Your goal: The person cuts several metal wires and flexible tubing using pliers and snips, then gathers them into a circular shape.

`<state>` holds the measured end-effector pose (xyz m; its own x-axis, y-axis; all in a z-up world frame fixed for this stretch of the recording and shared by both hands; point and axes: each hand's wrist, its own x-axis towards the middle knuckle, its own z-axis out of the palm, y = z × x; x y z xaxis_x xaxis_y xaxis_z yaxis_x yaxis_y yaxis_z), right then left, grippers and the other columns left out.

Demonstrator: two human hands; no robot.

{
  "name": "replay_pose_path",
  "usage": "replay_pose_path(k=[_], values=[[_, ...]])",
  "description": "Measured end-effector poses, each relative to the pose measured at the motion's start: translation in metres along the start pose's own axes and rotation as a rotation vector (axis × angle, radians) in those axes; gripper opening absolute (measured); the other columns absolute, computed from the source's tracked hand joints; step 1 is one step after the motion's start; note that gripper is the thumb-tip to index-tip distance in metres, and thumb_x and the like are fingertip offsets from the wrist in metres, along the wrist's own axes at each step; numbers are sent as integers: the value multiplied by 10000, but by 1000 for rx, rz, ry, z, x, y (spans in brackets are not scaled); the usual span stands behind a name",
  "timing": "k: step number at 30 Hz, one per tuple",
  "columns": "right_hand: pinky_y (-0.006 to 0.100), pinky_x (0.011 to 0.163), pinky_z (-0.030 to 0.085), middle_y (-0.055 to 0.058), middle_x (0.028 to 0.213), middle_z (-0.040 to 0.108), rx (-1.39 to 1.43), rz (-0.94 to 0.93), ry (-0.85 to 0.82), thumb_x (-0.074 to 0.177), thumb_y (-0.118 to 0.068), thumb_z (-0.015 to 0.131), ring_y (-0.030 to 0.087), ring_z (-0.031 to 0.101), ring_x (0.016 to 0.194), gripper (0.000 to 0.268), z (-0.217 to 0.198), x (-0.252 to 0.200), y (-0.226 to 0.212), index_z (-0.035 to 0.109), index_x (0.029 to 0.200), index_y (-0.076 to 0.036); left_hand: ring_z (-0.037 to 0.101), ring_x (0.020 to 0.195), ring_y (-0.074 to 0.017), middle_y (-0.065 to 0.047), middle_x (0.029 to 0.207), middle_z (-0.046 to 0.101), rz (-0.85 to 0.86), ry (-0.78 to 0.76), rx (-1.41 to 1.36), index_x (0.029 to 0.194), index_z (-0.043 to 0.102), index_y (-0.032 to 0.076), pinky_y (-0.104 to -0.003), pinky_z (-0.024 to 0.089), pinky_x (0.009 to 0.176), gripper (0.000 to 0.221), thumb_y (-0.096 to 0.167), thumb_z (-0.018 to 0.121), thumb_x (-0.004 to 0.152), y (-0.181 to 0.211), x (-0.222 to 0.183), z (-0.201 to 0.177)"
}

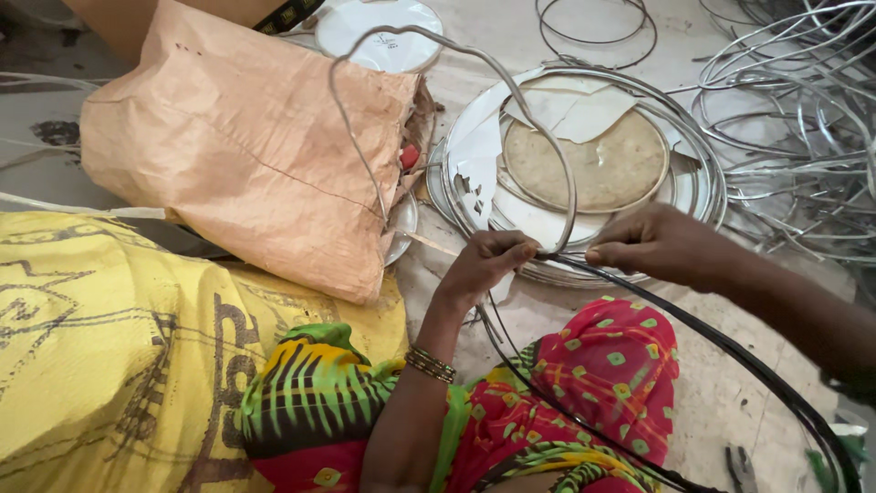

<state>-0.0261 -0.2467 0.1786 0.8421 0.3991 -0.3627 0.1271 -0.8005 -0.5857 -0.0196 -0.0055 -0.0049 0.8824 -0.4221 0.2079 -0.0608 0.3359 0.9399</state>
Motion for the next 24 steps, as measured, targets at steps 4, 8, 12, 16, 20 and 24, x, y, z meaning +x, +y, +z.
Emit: replay_pose_path(k=[4, 8, 12, 16, 20, 24], values=[[291, 549, 472, 60, 701, 760, 314, 1, 8, 863, -301, 734, 107, 590, 610, 343, 24, 15, 51, 837, 1012, -11, 518, 728, -22, 73, 762, 611, -18, 31, 59, 1041, 781, 31, -214, 412, 627, 284, 303, 709, 1003, -11, 0, -3], [240, 628, 534, -22, 804, 807, 509, -146, 7, 896, -244, 695, 48, 666, 717, 313, 43, 27, 81, 806, 1070, -8, 520, 697, -31, 61, 733, 615, -57, 72, 99, 1018, 783, 38, -223, 405, 599, 294, 321, 706, 995, -15, -1, -9], [303, 500, 358, 49, 653, 632, 580, 0, 29, 960, -200, 694, 125, 479, 569, 293, 64, 36, 99, 839, 1065, 32, 545, 719, -37, 58, 742, 619, 13, 73, 76, 1012, 783, 40, -235, 451, 635, 311, 343, 714, 1000, -16, -3, -11], [314, 565, 480, 40, 723, 741, 290, -147, 49, 915, -221, 701, 118, 591, 641, 279, 50, 37, 93, 815, 1089, -34, 524, 705, -22, 68, 737, 605, -28, 76, 139, 1001, 782, 49, -225, 416, 604, 318, 355, 698, 1001, -11, -7, -6], [346, 658, 582, 32, 791, 815, -161, -1, -85, 875, -358, 703, 157, 727, 686, 321, -6, 28, 41, 829, 1034, -109, 512, 690, -23, 71, 724, 597, -69, 32, 154, 976, 786, 40, -232, 403, 596, 307, 338, 719, 993, -6, 0, 4], [434, 730, 558, 115, 795, 795, -453, 169, -201, 878, -399, 708, 273, 740, 723, 331, -32, 19, -39, 823, 990, -109, 495, 666, -8, 89, 710, 579, -66, 19, 154, 968, 784, 40, -229, 386, 573, 300, 331, 714, 998, -4, -1, 8]])
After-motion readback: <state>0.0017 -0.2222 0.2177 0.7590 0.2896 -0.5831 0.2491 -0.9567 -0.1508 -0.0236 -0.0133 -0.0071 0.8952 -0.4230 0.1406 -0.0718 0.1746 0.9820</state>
